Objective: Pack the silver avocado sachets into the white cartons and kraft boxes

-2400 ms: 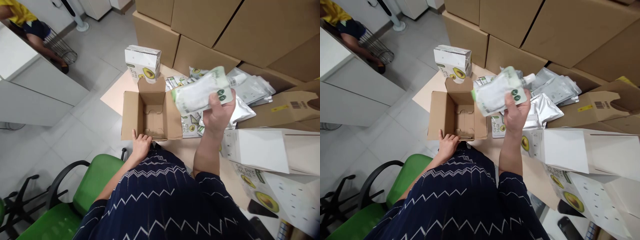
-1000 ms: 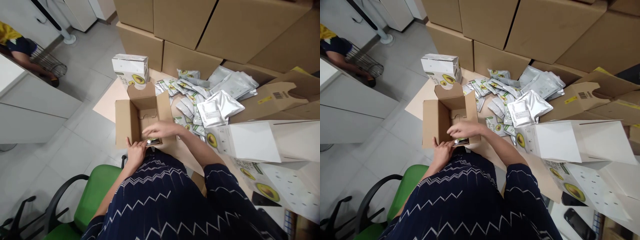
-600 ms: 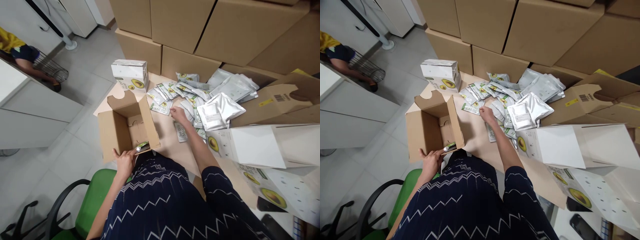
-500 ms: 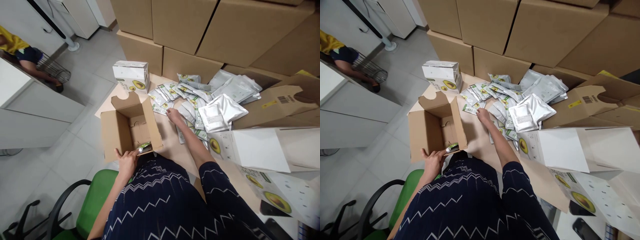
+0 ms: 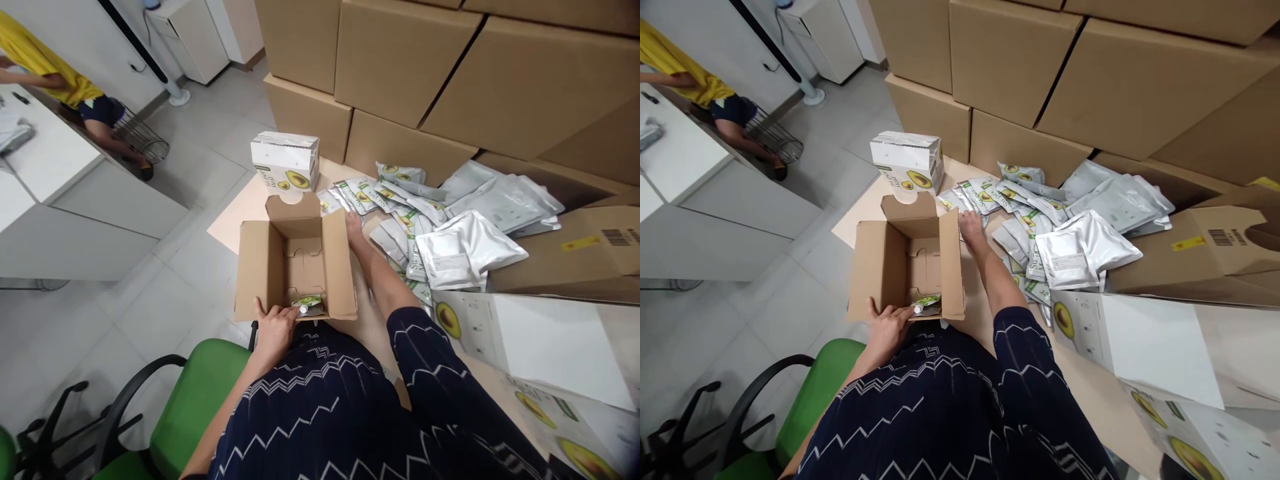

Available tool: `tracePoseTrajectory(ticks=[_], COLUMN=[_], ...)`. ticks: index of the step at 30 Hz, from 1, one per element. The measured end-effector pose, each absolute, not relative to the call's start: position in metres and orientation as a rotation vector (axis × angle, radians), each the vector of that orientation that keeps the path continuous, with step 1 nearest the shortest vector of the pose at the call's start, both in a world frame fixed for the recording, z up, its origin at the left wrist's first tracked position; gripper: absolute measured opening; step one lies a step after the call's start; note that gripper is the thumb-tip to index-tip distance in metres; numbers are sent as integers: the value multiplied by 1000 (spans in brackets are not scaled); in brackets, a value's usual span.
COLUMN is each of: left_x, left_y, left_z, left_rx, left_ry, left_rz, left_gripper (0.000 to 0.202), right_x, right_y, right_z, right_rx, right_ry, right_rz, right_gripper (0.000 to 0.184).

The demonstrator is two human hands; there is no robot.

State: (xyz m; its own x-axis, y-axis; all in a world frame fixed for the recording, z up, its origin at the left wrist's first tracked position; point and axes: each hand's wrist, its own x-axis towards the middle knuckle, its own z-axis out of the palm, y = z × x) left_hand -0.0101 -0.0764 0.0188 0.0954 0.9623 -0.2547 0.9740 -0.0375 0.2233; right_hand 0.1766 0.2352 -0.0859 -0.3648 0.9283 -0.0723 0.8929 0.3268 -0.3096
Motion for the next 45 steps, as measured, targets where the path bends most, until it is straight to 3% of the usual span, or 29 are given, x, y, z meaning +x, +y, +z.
tracePoseTrajectory(ticks=[8,13,16,19,25,28,33,37,40,45], left_x=[-10,-9,-7,-5,-4,-3,0,3,3,4], left_y=[-74,-72,-71,-69,-71,-72,-71,-70,-70,-73], left_z=[23,23,21,19,18,20,22,23,22,19], left_rx=[2084,2114,2129,2130,2127,2118,2096,2099,2110,2126], left_ry=[1890,1873,1868,1862,1868,1863,1867,1871,1876,1895], left_rz=[-91,-94,-66,-27,11,3,-13,-24,-22,13], left_gripper=[31,32,31,30,30,30,31,32,32,29], right_x=[245,281,282,280,288,299,305,264,211,131], right_y=[201,163,144,129,110,99,76,73,89,118], right_z=[-39,-7,-9,-21,-22,11,120,179,173,107], right_rx=[-1644,-1819,-1965,-1849,-1638,-1702,-1395,-1029,-852,-631], right_ry=[-1623,-1933,-2164,-2245,-2362,-2262,-1970,-2132,-2546,-3046], right_rz=[573,486,512,607,768,635,178,371,638,976], right_gripper=[34,24,20,12,29,28,30,29,32,28])
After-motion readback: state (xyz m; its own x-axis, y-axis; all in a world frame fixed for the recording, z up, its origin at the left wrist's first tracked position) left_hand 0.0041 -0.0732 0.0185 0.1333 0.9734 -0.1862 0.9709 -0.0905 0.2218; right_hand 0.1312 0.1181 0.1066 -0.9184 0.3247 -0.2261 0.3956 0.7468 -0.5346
